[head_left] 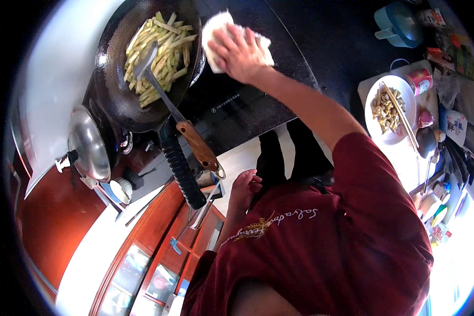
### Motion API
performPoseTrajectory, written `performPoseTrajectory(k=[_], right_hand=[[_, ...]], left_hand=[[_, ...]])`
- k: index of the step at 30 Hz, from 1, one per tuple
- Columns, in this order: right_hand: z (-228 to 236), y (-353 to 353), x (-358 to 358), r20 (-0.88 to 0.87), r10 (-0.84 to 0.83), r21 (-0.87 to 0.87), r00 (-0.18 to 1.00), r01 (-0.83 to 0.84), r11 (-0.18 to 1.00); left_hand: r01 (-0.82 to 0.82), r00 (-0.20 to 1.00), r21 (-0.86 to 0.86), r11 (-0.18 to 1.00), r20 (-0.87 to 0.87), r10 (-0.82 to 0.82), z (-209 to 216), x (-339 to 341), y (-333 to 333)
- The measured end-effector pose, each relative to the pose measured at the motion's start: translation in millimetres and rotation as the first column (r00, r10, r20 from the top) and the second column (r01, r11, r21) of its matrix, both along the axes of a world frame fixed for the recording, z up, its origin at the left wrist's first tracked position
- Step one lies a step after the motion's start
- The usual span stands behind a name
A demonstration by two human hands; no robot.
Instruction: The person transfers sliced potatoes from a bowl of water into a hot pan with oil, stirs them using a spatula, and wipes down the stove surface with a cloth.
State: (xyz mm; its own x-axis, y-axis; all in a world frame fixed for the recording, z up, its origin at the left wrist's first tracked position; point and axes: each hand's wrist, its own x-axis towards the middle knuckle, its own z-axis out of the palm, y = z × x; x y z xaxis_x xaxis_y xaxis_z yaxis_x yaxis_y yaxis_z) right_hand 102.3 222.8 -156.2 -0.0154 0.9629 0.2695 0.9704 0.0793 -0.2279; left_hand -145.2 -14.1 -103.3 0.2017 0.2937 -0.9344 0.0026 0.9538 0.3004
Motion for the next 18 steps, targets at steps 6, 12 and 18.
performPoseTrajectory(k=[6,12,18], right_hand=[[26,-112,-7,-0.123,0.128,-0.121,0.984,-0.143,0.982],[19,-87,19,-0.201,-0.052,-0.139,0.978,0.024,0.99],[-19,82,75,0.079,-0.258,0.079,0.963,0.252,0.965]], left_hand=[[0.035,0.999,0.005,0.999,0.04,-0.035,-3,-6,19],[0.142,0.989,0.039,0.989,-0.054,-0.14,-6,3,28],[0.037,0.998,-0.015,0.999,-0.051,-0.038,-14,-1,25]])
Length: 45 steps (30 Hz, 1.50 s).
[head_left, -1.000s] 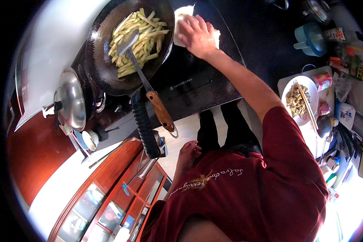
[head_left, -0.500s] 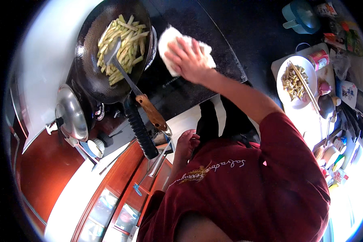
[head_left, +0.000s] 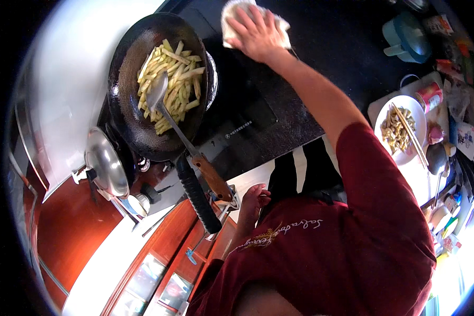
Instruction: The person transfers sliced potatoes from a bowl of water into a hot pan with oil, stirs them using a spatula, and wipes down the stove surface with a cloth.
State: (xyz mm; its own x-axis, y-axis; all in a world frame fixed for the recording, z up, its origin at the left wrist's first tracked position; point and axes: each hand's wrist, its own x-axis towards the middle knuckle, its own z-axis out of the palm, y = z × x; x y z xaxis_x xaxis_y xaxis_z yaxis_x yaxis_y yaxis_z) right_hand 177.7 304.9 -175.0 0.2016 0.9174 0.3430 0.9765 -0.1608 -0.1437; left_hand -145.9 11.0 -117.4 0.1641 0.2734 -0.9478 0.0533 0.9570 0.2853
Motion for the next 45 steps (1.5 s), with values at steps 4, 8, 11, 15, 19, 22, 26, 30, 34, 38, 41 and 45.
performPoseTrajectory(k=[4,8,11,15,19,22,26,30,34,38,41,45], right_hand=[[11,44,11,-0.072,0.219,0.183,0.973,-0.203,0.962],[22,29,5,-0.084,0.32,0.137,0.944,-0.307,0.942],[27,-15,-4,-0.064,0.246,0.137,0.967,-0.236,0.962],[9,-105,-34,0.006,0.205,0.001,0.979,-0.205,0.979],[37,-208,-60,-0.18,0.121,-0.207,0.976,-0.158,0.965],[49,-250,-52,-0.377,0.103,-0.096,0.921,-0.149,0.984],[77,-236,-13,-0.861,-0.012,0.154,0.508,0.284,0.946],[17,-226,50,-0.253,-0.269,0.168,0.929,0.316,0.934],[26,-227,-34,-0.235,-0.255,-0.139,0.938,0.227,0.964],[37,-258,-142,-0.371,-0.351,-0.213,0.86,0.289,0.933],[46,-269,-160,-0.57,-0.136,0.008,0.81,0.17,0.985],[67,-247,-132,-0.884,-0.155,0.104,0.44,0.51,0.854]], left_hand=[[-0.042,0.999,0.01,0.999,0.01,0.042,-14,-15,-14],[-0.136,0.987,-0.048,0.99,0.084,0.14,-13,-14,-17],[-0.037,0.999,-0.039,0.999,0.037,0.038,5,5,2],[0.102,0.994,-0.017,0.995,0.049,-0.101,-1,-1,12],[0.192,0.975,0.021,0.981,0.114,-0.193,-4,-13,26],[0.25,0.961,0.044,0.967,0.112,-0.254,-6,-28,32],[0.253,0.965,0.019,0.967,0.064,-0.253,-7,-54,37],[0.241,0.97,-0.021,0.97,0.028,-0.241,-8,-75,36],[0.188,0.98,-0.059,0.98,0.074,-0.183,-16,-100,26],[0.133,0.985,-0.067,0.989,0.121,-0.124,-13,-95,22],[0.104,0.979,-0.024,0.994,0.178,-0.098,-17,-101,21],[0.122,0.978,0.053,0.991,0.166,-0.129,-26,-109,31]])
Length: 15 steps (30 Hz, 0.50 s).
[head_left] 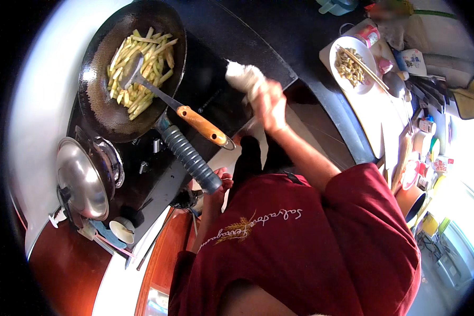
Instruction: The person transfers sliced potatoes from a bowl of water into a hot pan with oil, stirs them using a spatula, and wipes down the stove surface with a cloth.
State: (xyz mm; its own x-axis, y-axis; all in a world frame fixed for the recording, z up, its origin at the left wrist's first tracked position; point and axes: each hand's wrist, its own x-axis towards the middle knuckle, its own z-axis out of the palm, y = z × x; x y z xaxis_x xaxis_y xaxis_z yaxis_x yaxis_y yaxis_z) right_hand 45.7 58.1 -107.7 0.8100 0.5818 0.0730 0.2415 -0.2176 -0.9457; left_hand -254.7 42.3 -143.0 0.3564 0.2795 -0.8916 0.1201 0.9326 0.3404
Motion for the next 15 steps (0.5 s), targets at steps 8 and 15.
performPoseTrajectory(k=[8,15], right_hand=[[-62,155,47,0.613,0.502,-0.475,0.611,-0.223,0.851],[-47,144,28,0.546,0.444,-0.446,0.71,-0.203,0.872]], left_hand=[[-0.092,0.986,-0.128,0.988,-0.15,0.072,-3,-31,-18],[-0.036,0.992,-0.142,0.989,-0.125,0.018,10,-9,-22]])
